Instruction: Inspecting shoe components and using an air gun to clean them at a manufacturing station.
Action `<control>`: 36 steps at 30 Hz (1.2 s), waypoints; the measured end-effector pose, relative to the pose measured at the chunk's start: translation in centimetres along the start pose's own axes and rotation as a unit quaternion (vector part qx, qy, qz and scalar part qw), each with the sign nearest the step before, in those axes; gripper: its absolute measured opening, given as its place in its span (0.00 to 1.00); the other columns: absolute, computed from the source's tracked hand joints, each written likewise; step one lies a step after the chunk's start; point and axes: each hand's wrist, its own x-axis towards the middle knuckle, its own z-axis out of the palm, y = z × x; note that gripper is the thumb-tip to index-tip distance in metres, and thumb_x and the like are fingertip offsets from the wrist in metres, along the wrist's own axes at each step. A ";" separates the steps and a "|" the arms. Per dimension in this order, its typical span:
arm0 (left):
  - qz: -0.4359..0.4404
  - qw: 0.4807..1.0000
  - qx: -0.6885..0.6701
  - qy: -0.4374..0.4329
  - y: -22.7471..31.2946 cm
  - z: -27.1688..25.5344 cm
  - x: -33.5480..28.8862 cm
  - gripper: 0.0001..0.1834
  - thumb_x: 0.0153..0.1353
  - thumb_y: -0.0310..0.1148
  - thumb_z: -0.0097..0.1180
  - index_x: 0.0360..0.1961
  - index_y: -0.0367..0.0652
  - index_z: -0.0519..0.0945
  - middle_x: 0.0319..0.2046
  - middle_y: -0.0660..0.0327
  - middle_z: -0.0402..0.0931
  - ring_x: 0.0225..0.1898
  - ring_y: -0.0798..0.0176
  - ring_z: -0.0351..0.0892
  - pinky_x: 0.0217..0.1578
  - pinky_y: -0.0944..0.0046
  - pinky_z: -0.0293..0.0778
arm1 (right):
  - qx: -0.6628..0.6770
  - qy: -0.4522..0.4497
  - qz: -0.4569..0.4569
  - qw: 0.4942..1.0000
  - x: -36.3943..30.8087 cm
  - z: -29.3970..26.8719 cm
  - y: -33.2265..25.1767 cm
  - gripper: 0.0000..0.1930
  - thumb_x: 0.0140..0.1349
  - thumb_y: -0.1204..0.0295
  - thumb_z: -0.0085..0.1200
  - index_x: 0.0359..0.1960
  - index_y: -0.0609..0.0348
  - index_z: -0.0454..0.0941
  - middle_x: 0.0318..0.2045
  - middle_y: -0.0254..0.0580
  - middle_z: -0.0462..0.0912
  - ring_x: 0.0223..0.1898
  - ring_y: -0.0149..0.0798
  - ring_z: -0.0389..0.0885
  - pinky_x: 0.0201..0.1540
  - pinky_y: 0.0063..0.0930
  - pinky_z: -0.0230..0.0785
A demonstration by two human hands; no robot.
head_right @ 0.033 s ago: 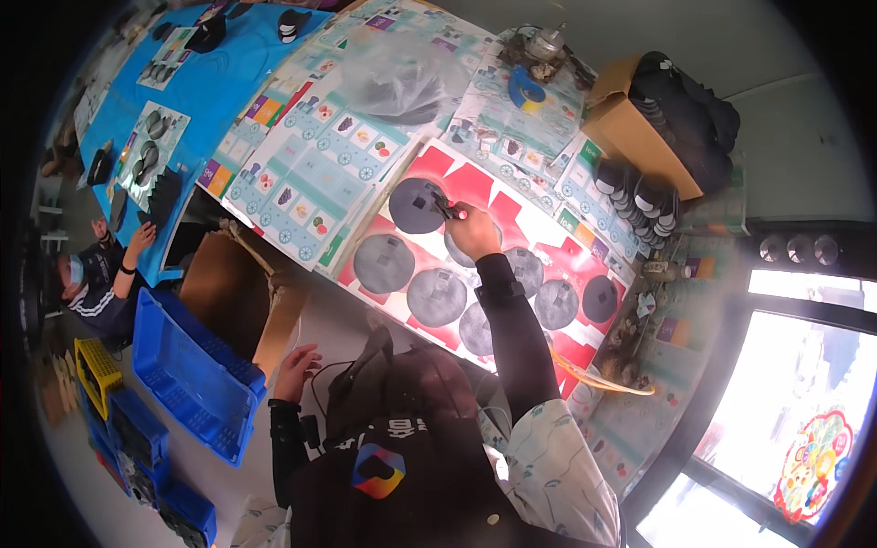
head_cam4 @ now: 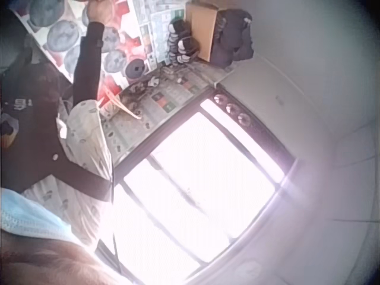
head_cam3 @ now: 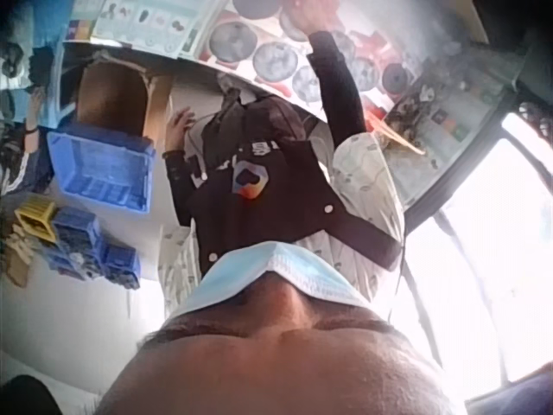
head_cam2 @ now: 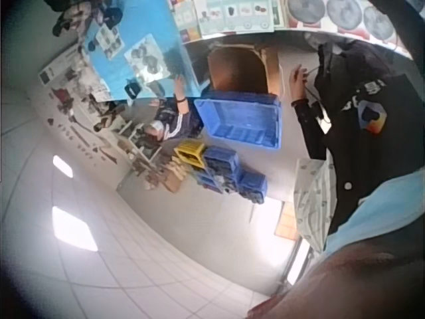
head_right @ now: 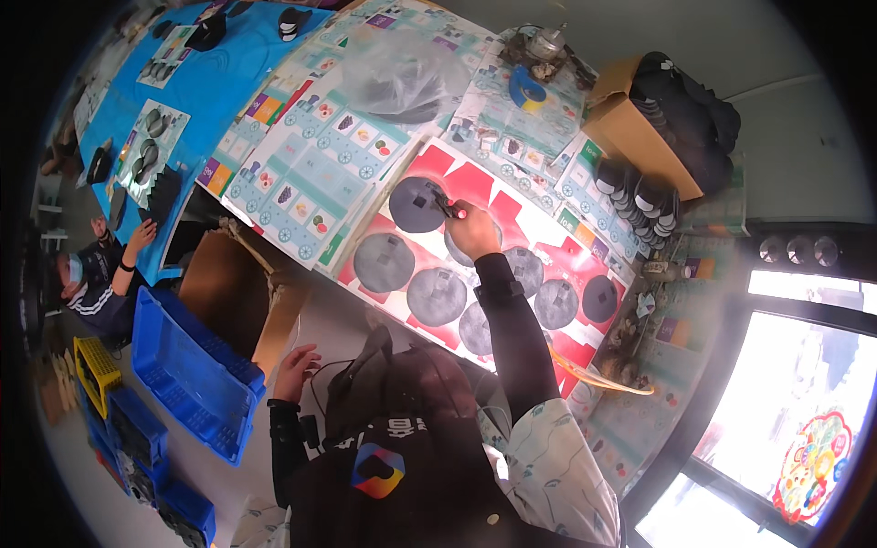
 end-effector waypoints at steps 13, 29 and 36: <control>0.010 1.000 -0.006 -0.005 0.5 -0.2 0.4 0.18 0.74 0.37 0.56 0.60 0.44 0.80 0.45 0.62 0.84 0.42 0.69 0.82 0.41 0.70 0.72 | 0.009 -0.022 -0.040 0.999 -0.7 0.0 -3.1 0.15 0.59 0.67 0.54 0.46 0.55 0.84 0.38 0.63 0.85 0.44 0.66 0.83 0.48 0.53 0.75; 0.006 1.000 -0.008 -0.005 0.5 0.7 0.0 0.17 0.73 0.36 0.56 0.59 0.44 0.80 0.44 0.64 0.84 0.41 0.70 0.82 0.39 0.72 0.70 | -0.008 -0.137 -0.094 0.986 -1.3 -1.2 -2.4 0.16 0.58 0.68 0.58 0.47 0.59 0.83 0.38 0.66 0.84 0.44 0.66 0.83 0.47 0.50 0.76; 0.013 1.000 -0.010 -0.009 0.2 0.7 0.1 0.17 0.74 0.36 0.56 0.60 0.43 0.79 0.45 0.62 0.84 0.41 0.69 0.82 0.38 0.73 0.71 | 0.027 -0.094 -0.080 0.992 -2.2 -1.3 -1.5 0.12 0.61 0.65 0.57 0.42 0.58 0.84 0.38 0.63 0.84 0.44 0.66 0.82 0.46 0.54 0.74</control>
